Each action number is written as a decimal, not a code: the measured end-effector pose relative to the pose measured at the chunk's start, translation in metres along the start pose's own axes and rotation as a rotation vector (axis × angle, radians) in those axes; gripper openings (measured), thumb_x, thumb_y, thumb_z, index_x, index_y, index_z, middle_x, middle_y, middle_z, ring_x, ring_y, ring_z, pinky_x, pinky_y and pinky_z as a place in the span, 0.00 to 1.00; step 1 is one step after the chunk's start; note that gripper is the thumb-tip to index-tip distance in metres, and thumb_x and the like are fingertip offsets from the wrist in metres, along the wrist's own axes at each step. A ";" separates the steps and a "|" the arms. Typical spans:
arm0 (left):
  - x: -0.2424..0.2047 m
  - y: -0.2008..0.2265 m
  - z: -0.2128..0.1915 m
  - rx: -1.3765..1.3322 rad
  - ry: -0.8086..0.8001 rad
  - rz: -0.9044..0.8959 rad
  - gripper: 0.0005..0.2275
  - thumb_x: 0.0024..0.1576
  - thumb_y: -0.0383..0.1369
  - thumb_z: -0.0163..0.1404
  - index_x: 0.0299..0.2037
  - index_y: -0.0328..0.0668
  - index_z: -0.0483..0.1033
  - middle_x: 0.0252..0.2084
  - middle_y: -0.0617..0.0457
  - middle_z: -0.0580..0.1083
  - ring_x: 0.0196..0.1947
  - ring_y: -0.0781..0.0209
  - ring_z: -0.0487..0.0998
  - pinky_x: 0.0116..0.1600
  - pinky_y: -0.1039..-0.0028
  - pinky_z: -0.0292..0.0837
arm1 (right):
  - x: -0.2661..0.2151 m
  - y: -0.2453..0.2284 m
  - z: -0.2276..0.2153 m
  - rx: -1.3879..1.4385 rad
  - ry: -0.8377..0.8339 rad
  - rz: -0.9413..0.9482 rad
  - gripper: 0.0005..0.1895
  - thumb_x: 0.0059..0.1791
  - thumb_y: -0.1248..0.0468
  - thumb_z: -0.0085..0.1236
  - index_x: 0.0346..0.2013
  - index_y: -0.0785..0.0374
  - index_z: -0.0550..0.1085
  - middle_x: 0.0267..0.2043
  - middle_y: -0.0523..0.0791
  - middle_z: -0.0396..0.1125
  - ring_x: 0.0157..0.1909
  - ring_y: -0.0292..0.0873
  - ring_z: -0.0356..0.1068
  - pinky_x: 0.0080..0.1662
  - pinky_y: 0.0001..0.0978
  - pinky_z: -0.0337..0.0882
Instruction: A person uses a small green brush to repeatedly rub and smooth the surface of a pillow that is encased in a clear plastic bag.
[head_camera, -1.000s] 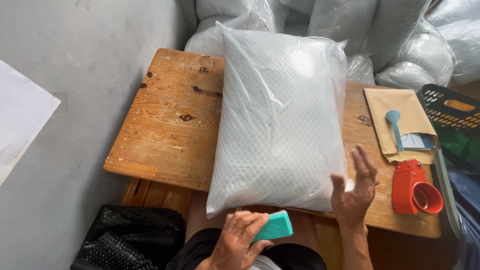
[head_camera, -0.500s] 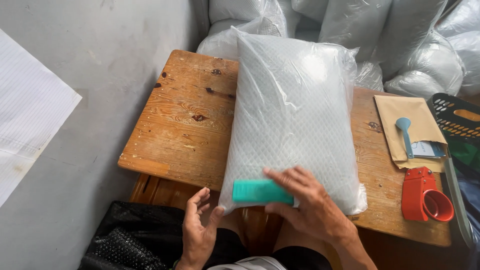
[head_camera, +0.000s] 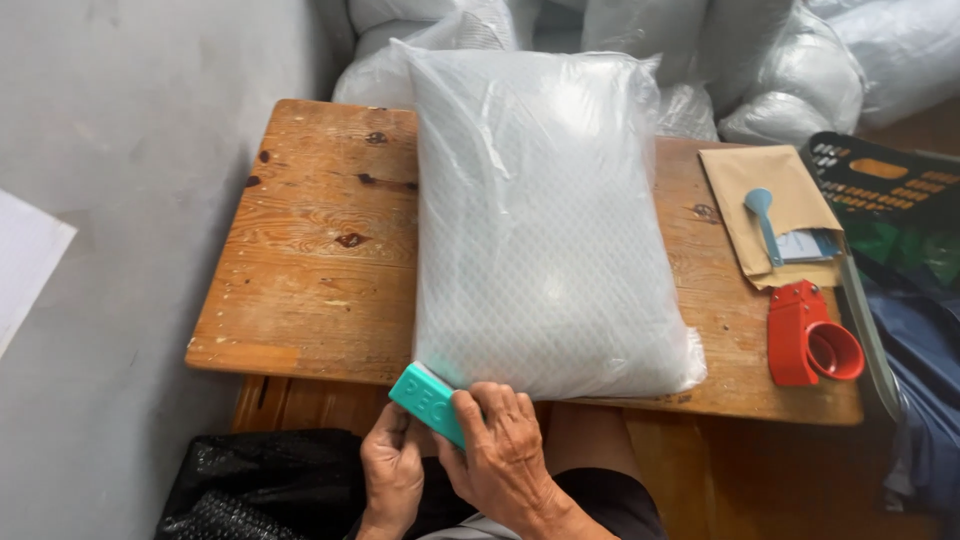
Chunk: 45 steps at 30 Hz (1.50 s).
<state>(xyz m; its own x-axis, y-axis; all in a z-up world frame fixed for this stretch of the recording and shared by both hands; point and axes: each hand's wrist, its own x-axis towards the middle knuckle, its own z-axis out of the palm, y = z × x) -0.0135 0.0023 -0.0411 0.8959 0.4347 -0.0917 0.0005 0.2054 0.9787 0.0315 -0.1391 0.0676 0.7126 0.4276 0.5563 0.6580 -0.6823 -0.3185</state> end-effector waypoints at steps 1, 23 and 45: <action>0.000 0.004 0.004 -0.015 0.054 0.011 0.09 0.61 0.28 0.53 0.48 0.33 0.81 0.40 0.52 0.81 0.41 0.67 0.78 0.50 0.75 0.76 | -0.008 0.006 0.002 -0.029 0.044 0.059 0.20 0.47 0.53 0.60 0.47 0.63 0.70 0.44 0.49 0.66 0.42 0.52 0.67 0.41 0.45 0.65; -0.028 -0.007 0.039 -0.280 0.088 -0.416 0.07 0.53 0.23 0.59 0.37 0.27 0.76 0.32 0.41 0.76 0.34 0.54 0.79 0.43 0.54 0.86 | -0.092 0.096 0.007 0.073 0.319 0.182 0.25 0.47 0.60 0.61 0.52 0.66 0.62 0.48 0.54 0.62 0.49 0.51 0.65 0.48 0.42 0.70; 0.004 0.090 0.138 1.533 -0.527 1.357 0.50 0.49 0.75 0.46 0.74 0.46 0.60 0.80 0.53 0.51 0.80 0.42 0.40 0.70 0.26 0.19 | -0.139 0.114 -0.030 0.456 0.833 1.050 0.24 0.48 0.59 0.60 0.55 0.63 0.64 0.47 0.46 0.64 0.42 0.39 0.67 0.44 0.31 0.72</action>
<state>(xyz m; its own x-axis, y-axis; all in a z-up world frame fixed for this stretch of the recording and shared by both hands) 0.0517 -0.0987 0.0721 0.6601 -0.6276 0.4127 -0.5702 -0.7764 -0.2686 0.0001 -0.2937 -0.0228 0.6679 -0.7306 0.1418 0.0538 -0.1427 -0.9883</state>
